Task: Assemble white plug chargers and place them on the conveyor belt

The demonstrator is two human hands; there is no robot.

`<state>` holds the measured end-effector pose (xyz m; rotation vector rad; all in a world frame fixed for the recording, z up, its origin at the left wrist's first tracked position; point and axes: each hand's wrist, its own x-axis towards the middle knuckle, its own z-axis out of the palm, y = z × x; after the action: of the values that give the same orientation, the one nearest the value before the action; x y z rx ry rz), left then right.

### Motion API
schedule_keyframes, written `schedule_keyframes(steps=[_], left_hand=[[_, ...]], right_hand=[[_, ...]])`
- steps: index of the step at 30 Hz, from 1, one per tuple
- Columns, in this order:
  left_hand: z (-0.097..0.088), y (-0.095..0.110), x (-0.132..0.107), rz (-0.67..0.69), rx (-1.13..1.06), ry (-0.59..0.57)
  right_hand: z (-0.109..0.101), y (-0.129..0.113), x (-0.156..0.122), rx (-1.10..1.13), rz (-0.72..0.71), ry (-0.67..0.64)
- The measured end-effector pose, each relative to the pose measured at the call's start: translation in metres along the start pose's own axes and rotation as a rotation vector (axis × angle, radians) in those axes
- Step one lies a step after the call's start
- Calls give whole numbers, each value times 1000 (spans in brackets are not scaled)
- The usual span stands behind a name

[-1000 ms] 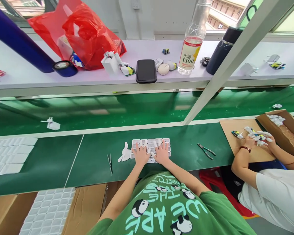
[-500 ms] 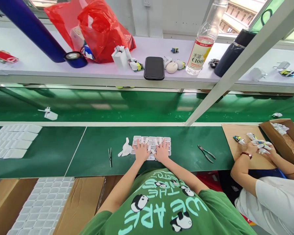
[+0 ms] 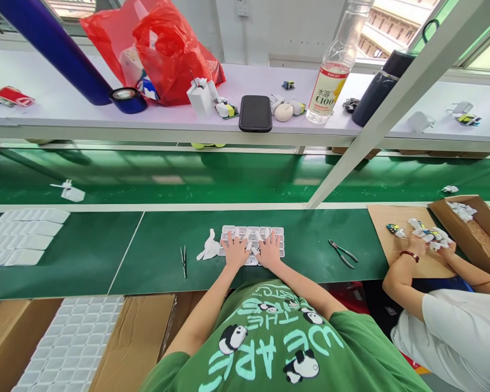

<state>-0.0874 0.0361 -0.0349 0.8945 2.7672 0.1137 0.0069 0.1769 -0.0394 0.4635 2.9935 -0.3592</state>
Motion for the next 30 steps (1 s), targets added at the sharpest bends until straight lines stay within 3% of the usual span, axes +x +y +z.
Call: schedule_keyframes(steps=[30], left_hand=[[1,0,0,0,-2,21]], right_hand=[[-4,-1,1,14,10,-31]])
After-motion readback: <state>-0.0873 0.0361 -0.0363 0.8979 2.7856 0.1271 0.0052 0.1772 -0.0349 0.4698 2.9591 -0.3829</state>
